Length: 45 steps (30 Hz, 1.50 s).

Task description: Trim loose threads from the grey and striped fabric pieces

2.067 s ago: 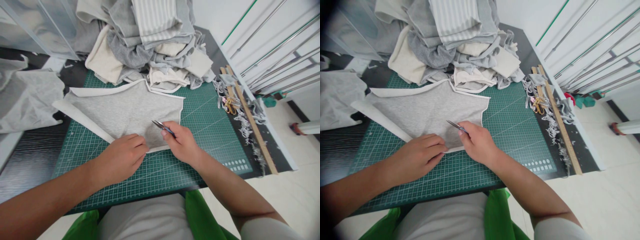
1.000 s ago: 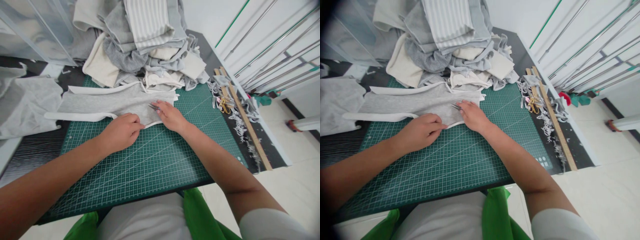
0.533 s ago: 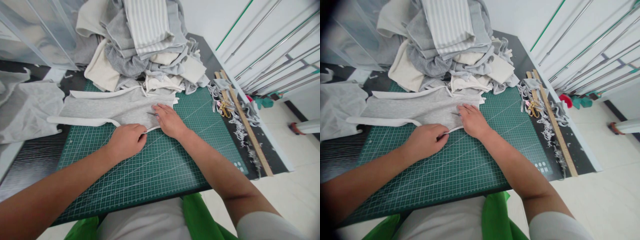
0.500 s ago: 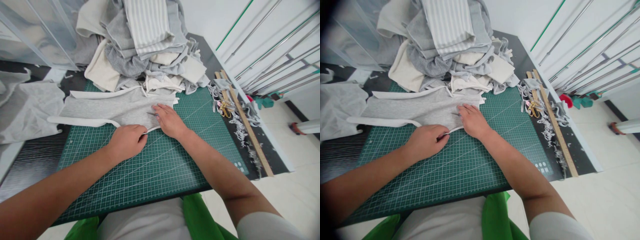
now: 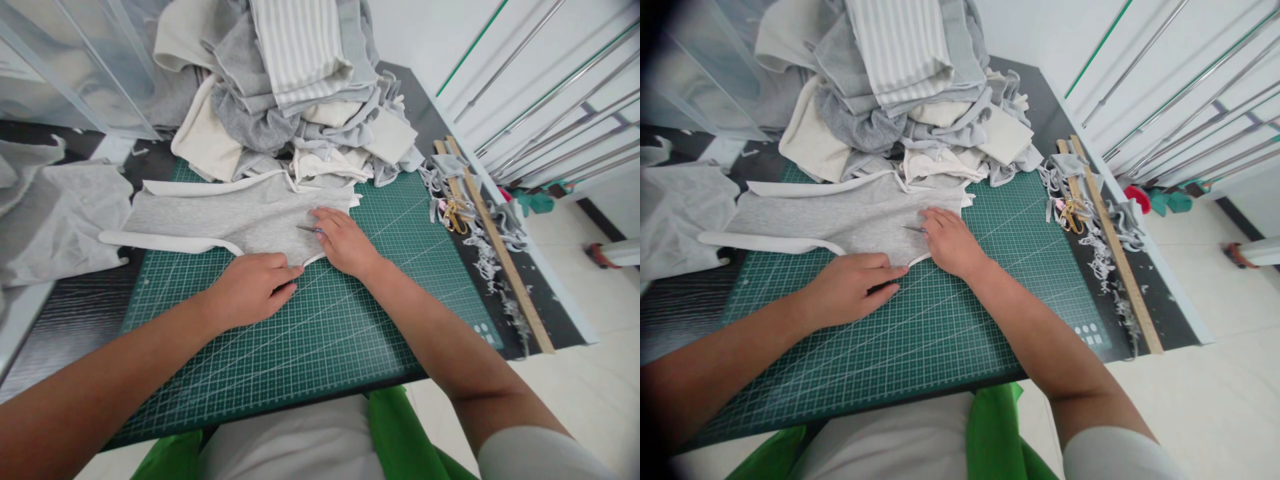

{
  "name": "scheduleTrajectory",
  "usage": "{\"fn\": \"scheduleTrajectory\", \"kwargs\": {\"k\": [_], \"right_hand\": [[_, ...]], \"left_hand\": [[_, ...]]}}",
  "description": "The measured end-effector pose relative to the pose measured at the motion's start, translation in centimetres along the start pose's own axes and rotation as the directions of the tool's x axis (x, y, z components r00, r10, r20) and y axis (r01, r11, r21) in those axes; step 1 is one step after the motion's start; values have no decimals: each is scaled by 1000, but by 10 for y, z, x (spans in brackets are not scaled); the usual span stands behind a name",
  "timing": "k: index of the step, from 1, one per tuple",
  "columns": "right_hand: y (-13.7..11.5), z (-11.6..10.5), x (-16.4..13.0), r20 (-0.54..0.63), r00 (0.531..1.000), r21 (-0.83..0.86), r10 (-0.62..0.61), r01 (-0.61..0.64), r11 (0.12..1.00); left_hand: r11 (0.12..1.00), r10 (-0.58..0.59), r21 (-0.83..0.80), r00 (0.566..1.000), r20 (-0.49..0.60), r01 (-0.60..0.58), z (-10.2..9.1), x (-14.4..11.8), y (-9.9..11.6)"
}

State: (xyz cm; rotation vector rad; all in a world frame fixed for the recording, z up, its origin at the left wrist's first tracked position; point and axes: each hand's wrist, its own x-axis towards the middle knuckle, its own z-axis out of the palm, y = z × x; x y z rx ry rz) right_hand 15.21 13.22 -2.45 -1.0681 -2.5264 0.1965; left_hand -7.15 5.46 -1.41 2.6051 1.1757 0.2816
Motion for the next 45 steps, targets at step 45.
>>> {"fn": "scheduleTrajectory", "kwargs": {"k": [45], "right_hand": [[-21, -17, -20, 56, 994, 645, 95, -109, 757]], "left_hand": [[993, 119, 18, 993, -1, -119, -1, -2, -9]]}}
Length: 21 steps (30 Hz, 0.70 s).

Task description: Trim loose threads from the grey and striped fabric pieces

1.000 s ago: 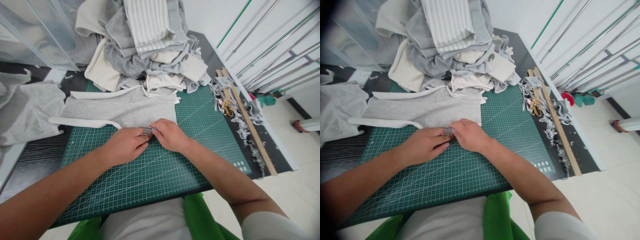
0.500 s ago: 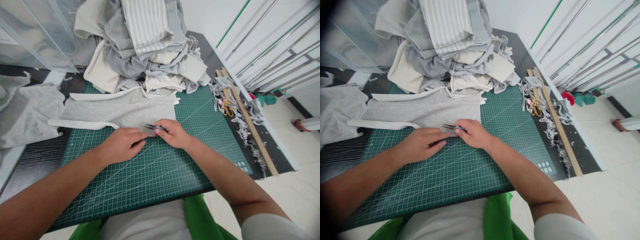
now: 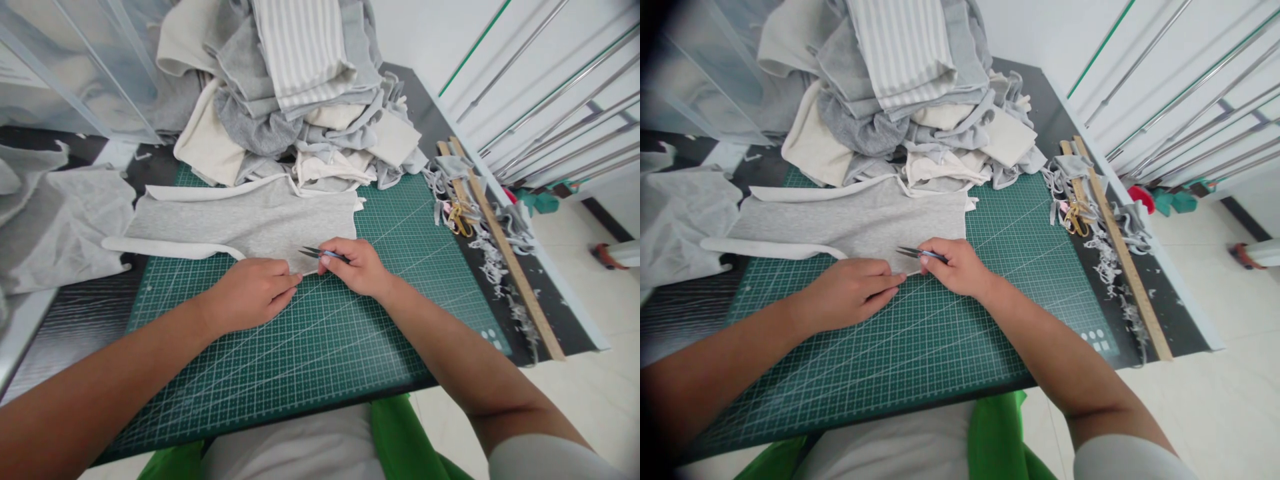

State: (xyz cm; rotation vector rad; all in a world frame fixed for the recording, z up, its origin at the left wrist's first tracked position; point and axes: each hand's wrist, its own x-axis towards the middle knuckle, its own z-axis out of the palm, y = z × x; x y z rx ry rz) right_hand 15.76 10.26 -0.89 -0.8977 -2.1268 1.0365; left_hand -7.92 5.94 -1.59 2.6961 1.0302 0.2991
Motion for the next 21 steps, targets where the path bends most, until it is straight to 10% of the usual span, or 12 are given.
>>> {"fn": "scheduleTrajectory", "kwargs": {"k": [21], "right_hand": [[-11, -26, 6, 210, 931, -403, 298, -196, 894]], "left_hand": [[995, -10, 102, 1000, 19, 8, -3, -1, 6]]}}
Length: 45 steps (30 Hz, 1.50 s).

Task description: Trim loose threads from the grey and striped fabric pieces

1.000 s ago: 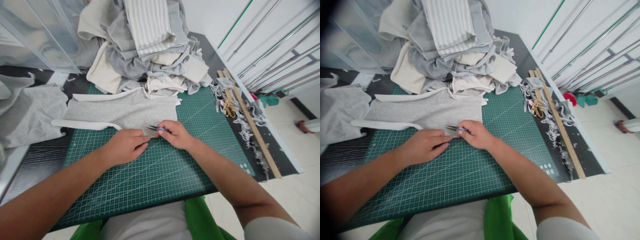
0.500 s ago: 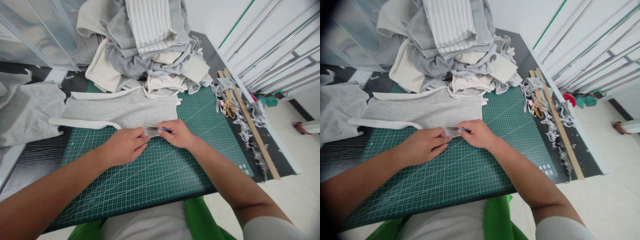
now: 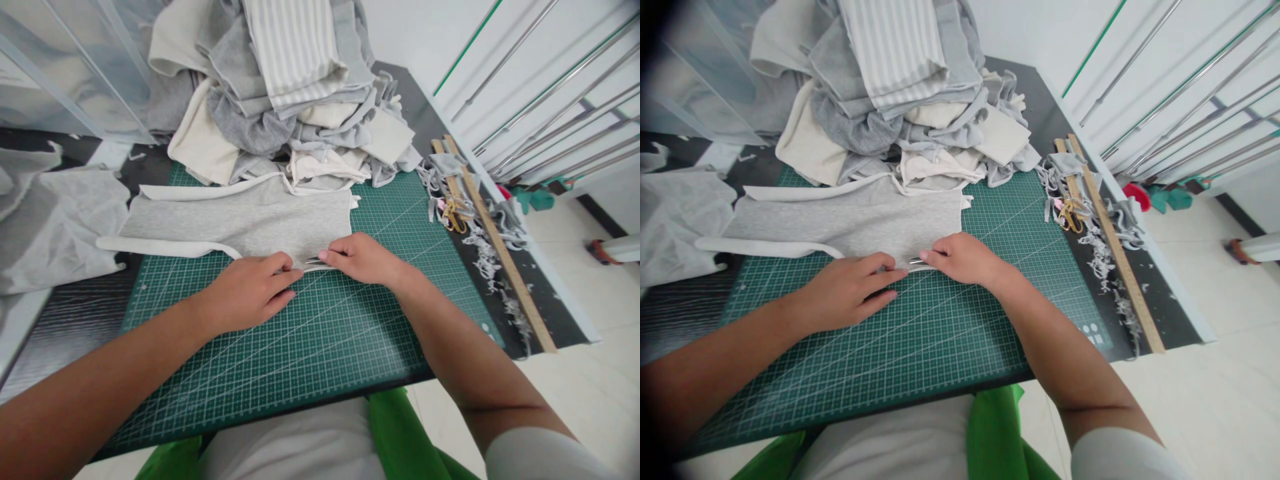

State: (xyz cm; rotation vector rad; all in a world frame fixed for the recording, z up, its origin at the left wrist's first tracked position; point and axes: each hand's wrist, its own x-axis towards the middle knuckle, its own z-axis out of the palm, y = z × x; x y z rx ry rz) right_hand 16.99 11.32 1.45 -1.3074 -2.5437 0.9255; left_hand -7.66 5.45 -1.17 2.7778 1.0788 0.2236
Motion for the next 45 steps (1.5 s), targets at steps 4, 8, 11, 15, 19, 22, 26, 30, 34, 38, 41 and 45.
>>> {"fn": "scheduleTrajectory", "kwargs": {"k": [4, 8, 11, 15, 19, 22, 26, 30, 34, 38, 41, 45], "right_hand": [[1, -3, -1, 43, 999, -23, 7, -6, 1000], [1, -5, -1, 80, 997, -34, 17, -14, 999], [-1, -6, -1, 93, 995, -46, 26, -22, 999], [-4, -6, -2, 99, 994, -78, 37, -29, 997], [-7, -4, -2, 76, 996, -132, 37, -27, 991], [-8, -2, -1, 50, 998, -169, 45, -36, 985], [-11, 0, 0, 18, 998, -196, 68, -63, 979], [-12, 1, 0, -6, 997, -240, 77, -76, 968], [-12, 2, 0, -24, 998, -226, 59, -62, 972], [-11, 2, 1, -25, 998, -213, 53, -58, 975], [-9, 2, 1, -28, 998, -188, 63, -67, 980], [-6, 1, 2, -22, 997, -126, 71, -73, 989]], "left_hand": [[999, -3, 40, 999, 31, 2, -2, 1, 3], [998, -14, 58, 999, 41, 12, -2, 2, 4], [998, -16, 61, 999, 48, 13, -3, 2, 4], [998, -26, 65, 998, 65, 22, -4, 3, 4], [997, -28, 67, 998, 61, 24, -5, 2, 5], [997, -30, 69, 998, 55, 26, -4, 1, 5], [998, -24, 64, 999, 38, 22, -3, 1, 4], [998, -27, 50, 999, 34, 25, -2, 0, 4], [998, -34, 45, 999, 37, 32, -2, 1, 4], [999, -28, 43, 999, 32, 27, -2, 1, 5], [999, -33, 41, 999, 37, 32, -2, 1, 5], [998, -38, 43, 999, 36, 36, -2, 1, 5]]}}
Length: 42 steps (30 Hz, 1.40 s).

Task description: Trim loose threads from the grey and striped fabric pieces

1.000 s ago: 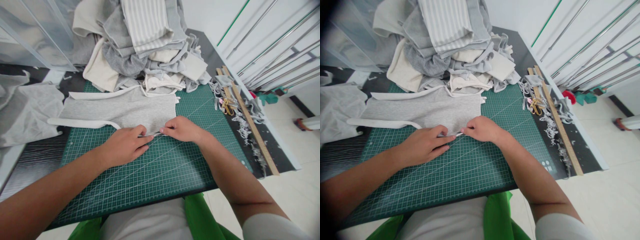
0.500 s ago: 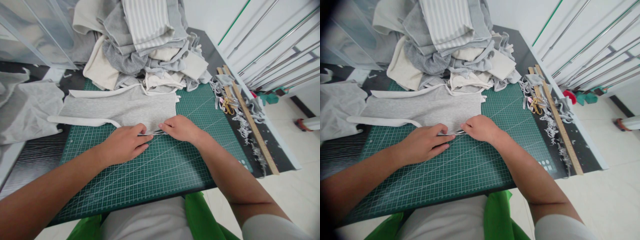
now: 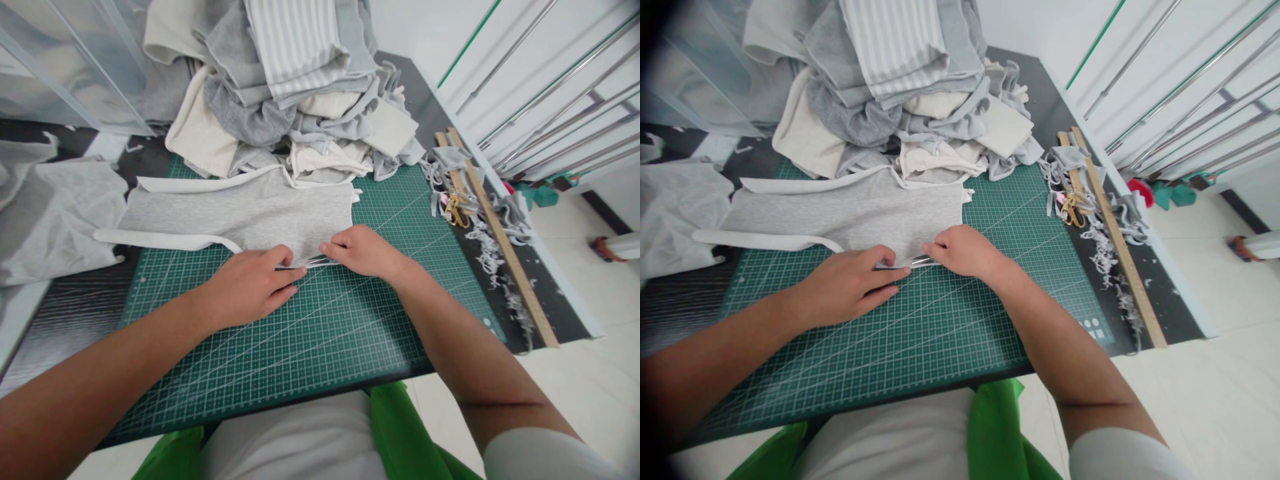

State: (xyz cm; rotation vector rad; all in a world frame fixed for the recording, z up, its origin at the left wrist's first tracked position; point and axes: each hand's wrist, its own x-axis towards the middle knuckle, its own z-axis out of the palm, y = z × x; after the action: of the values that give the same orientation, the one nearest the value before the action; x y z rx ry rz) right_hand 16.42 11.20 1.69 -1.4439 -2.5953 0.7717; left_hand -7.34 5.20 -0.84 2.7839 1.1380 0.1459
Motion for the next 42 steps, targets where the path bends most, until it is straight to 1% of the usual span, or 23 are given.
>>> {"fn": "scheduleTrajectory", "kwargs": {"k": [10, 15, 26, 37, 42], "right_hand": [[0, 1, 0, 1, 1000, -64, 2, -2, 998], [-4, 2, -1, -6, 1000, -137, 1, -2, 991], [-14, 6, -2, 3, 1000, -320, 29, -27, 947], [-21, 10, -3, -23, 998, -435, 50, -55, 899], [-22, 12, -4, -40, 998, -454, 47, -60, 889]], "left_hand": [[1000, 2, 4, 1000, 3, -2, 0, 0, 0], [1000, 8, 7, 1000, -2, -8, -1, 0, 0], [1000, 12, 2, 1000, -6, -12, 0, 0, 0], [1000, 10, 13, 1000, 3, -10, 0, -1, 0], [1000, 7, 5, 1000, 10, -7, -1, 0, 1]]}}
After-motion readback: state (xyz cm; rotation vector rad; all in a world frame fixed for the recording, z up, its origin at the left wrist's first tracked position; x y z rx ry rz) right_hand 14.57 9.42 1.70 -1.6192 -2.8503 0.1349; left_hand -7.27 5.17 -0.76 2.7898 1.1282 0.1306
